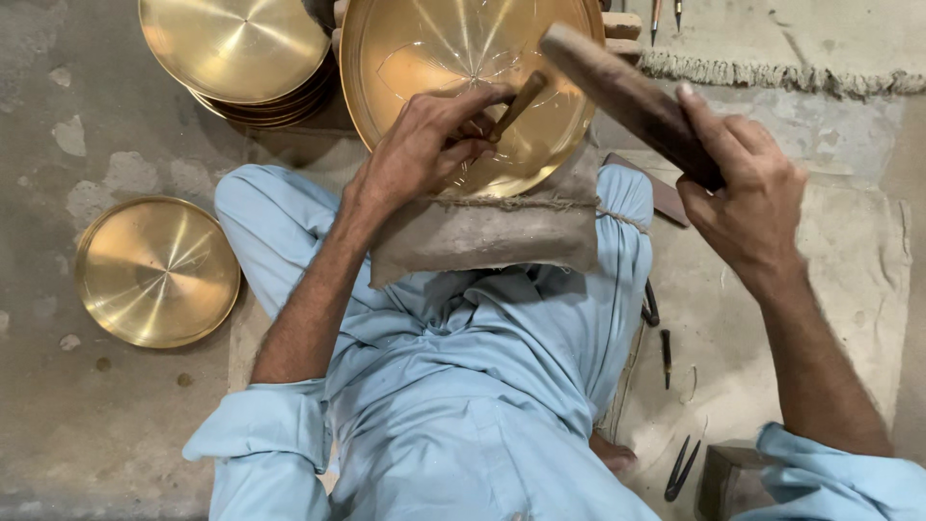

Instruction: The person sits on the floor and uses a wooden mallet and a metal chisel to engrave a floral pattern onto a brass plate resting on a cushion. The person repeatedly strikes the chisel to deepen the design lines.

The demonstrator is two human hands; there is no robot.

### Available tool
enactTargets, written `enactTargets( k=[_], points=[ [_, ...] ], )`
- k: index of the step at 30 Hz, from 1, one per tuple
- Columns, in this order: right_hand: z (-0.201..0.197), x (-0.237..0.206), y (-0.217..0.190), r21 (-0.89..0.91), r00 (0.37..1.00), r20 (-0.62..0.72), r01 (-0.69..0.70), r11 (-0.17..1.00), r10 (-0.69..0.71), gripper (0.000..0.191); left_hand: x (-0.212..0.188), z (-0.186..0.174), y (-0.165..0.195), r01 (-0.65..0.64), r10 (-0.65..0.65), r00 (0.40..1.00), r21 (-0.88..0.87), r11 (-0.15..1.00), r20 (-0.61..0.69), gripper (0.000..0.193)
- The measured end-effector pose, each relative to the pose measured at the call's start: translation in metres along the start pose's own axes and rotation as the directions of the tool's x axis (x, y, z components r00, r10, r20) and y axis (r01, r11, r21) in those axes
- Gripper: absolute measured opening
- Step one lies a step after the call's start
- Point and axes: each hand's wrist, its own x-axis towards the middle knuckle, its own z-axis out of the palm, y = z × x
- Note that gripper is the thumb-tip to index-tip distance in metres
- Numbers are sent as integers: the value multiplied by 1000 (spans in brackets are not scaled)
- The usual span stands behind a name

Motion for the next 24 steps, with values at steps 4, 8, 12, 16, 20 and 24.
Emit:
enactTargets(
  k=[4, 8, 12, 16, 20, 24],
  points=[
    [-1, -6, -7, 83, 999, 20, -38, 996, 37, 85, 1, 3, -3, 3, -4, 1000, 35, 999, 12, 59],
    [2, -24, -4, 81, 990, 49, -135, 987, 132, 76, -1, 8, -5, -24, 32, 980, 47, 999, -196, 55],
    [32, -58, -8, 802, 955, 7, -183, 569, 297, 41, -10, 2, -8, 32, -98, 962, -253, 967, -254, 59],
    [72, -82, -22, 951, 927, 146, -228, 210, 344, 27, -3, 1, -11, 67, -140, 974, -366, 928, -178, 64],
    [78, -86, -25, 819, 864, 307, -453, 351, 399, 19, 10, 7, -10, 10, -38, 985, -169, 986, -167, 66],
    [57, -79, -6, 730, 875, 230, -444, 519, 426, 30, 14, 10, -7, -27, 14, 995, -132, 991, -94, 63]
  ],
)
